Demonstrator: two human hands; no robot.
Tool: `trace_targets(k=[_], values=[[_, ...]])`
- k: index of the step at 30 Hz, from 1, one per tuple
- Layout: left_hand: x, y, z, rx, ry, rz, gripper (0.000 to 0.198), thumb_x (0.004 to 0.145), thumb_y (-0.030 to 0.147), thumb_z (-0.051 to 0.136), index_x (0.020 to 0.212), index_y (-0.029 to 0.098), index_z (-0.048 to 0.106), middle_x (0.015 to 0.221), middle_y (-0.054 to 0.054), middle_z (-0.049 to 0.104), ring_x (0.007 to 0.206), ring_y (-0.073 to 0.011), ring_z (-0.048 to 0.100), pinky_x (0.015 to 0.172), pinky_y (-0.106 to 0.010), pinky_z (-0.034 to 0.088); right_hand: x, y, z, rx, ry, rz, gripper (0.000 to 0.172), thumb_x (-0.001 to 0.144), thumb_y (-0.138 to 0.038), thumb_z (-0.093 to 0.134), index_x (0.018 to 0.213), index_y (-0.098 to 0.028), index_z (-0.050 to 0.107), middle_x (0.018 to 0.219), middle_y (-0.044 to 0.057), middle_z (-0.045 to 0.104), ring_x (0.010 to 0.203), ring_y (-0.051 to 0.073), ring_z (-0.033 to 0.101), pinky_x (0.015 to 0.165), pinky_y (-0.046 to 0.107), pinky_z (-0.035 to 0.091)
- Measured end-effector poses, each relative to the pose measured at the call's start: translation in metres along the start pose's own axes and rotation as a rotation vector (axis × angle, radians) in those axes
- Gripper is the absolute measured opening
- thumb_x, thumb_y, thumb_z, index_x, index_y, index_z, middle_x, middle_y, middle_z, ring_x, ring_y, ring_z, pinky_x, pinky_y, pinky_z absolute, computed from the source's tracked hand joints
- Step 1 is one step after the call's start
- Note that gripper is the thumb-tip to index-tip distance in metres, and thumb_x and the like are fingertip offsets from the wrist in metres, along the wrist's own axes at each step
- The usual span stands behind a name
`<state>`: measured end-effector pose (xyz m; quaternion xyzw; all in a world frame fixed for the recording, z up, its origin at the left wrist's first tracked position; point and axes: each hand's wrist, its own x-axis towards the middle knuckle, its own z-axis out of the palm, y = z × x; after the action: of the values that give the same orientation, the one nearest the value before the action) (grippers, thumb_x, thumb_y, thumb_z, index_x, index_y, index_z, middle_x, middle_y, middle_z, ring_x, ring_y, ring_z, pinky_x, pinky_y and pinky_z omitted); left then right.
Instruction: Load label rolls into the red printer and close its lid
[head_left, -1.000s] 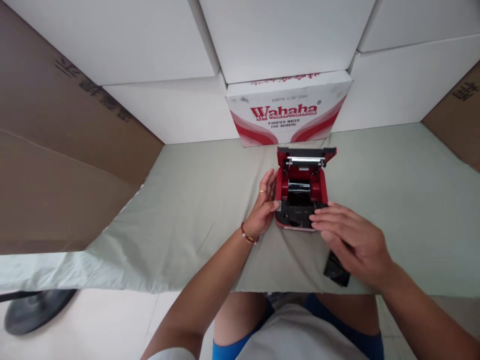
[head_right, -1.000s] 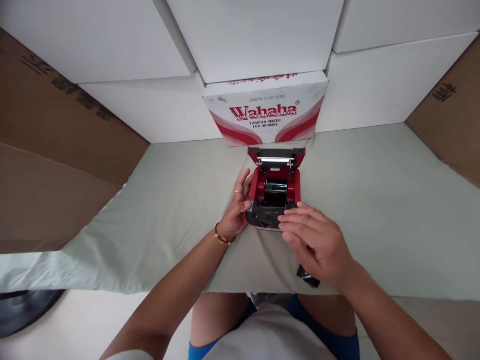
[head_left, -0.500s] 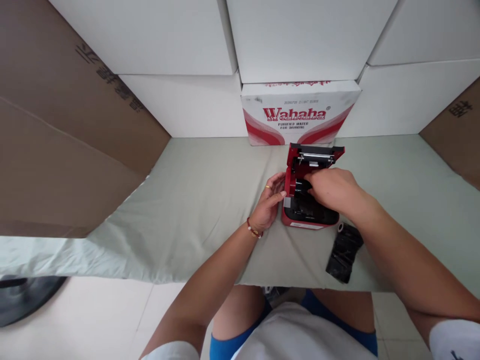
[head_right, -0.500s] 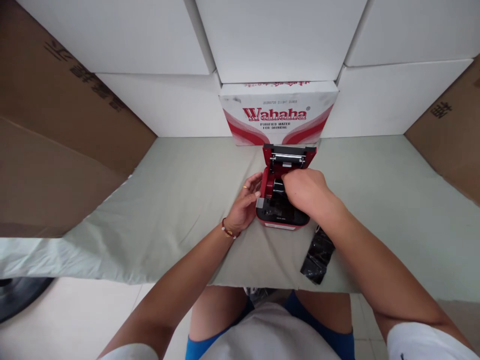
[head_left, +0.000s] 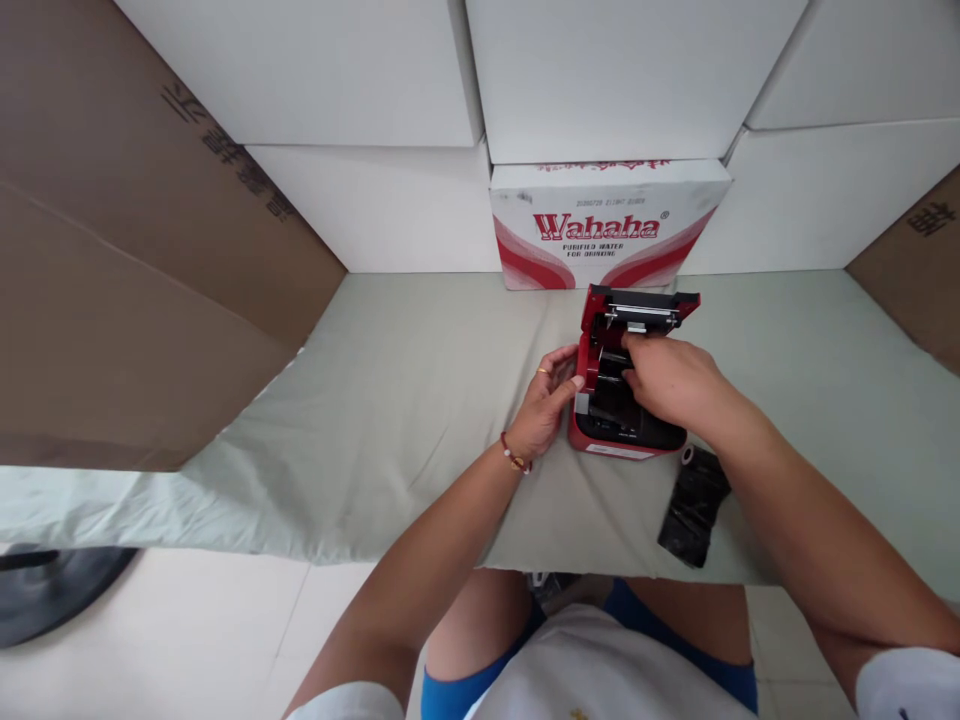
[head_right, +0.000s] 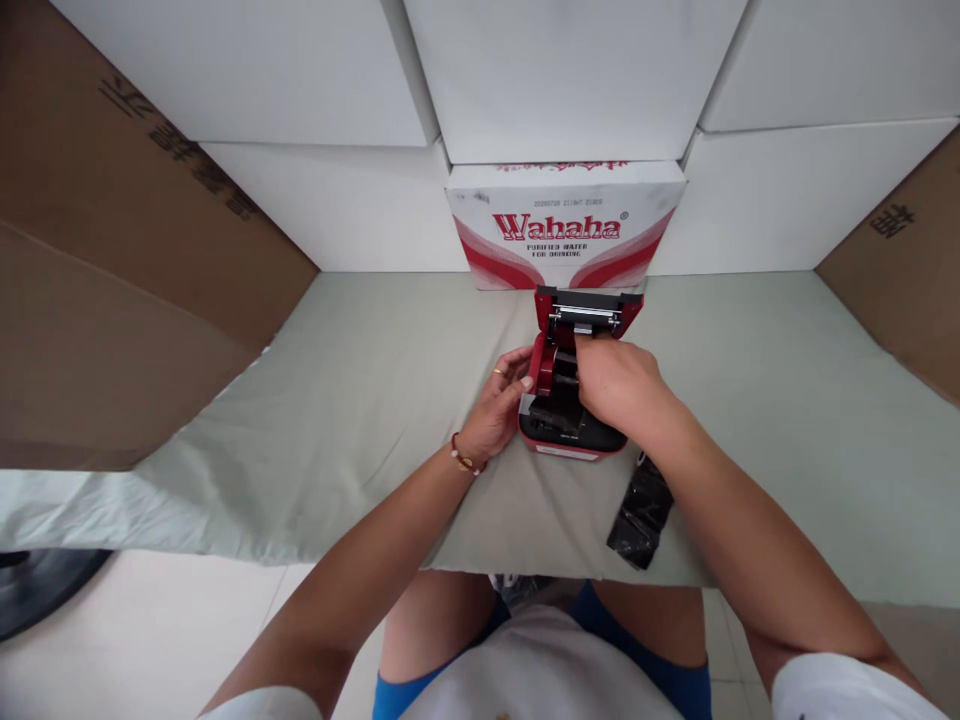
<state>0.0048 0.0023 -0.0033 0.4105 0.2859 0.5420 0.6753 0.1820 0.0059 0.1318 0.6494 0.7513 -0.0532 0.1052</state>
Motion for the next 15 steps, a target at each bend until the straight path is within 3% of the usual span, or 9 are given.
trace_targets(k=[4, 9, 12, 15], values=[[0.0, 0.0, 0.0, -0.006, 0.002, -0.012, 0.064, 0.085, 0.054, 0.093, 0.136, 0.027, 0.065, 0.16, -0.01, 0.064, 0.159, -0.0319, 0.051, 0.134, -0.052, 0.037, -0.008, 0.008, 0.009, 0.099, 0.063, -0.004, 0.041, 0.106, -0.028, 0.053, 0.145, -0.019, 0.065, 0.137, 0.02, 0.074, 0.116, 0.037, 0.076, 0.088, 0.044, 0.059], [-0.001, 0.002, 0.001, 0.016, -0.003, -0.014, 0.06, 0.087, 0.052, 0.09, 0.134, 0.027, 0.065, 0.16, -0.01, 0.063, 0.16, -0.0315, 0.05, 0.135, -0.051, 0.036, -0.019, 0.013, 0.018, 0.462, 0.238, -0.021, 0.039, 0.106, -0.035, 0.058, 0.138, -0.02, 0.073, 0.129, 0.015, 0.078, 0.113, 0.031, 0.075, 0.1, 0.044, 0.058], [-0.001, 0.003, 0.002, 0.021, 0.003, -0.015, 0.06, 0.086, 0.052, 0.09, 0.134, 0.026, 0.065, 0.16, -0.011, 0.063, 0.158, -0.0311, 0.052, 0.134, -0.051, 0.038, -0.039, 0.02, 0.016, 0.779, 0.257, -0.067, 0.039, 0.108, -0.046, 0.056, 0.13, -0.023, 0.078, 0.111, 0.008, 0.083, 0.095, 0.025, 0.076, 0.088, 0.039, 0.06], [-0.001, 0.003, 0.002, -0.003, 0.014, -0.041, 0.061, 0.085, 0.052, 0.092, 0.134, 0.026, 0.065, 0.159, -0.011, 0.064, 0.154, -0.0306, 0.055, 0.132, -0.051, 0.04, -0.067, 0.05, 0.02, 1.025, 0.275, -0.046, 0.047, 0.106, -0.064, 0.059, 0.126, -0.028, 0.082, 0.097, 0.005, 0.083, 0.076, 0.021, 0.073, 0.067, 0.034, 0.058]])
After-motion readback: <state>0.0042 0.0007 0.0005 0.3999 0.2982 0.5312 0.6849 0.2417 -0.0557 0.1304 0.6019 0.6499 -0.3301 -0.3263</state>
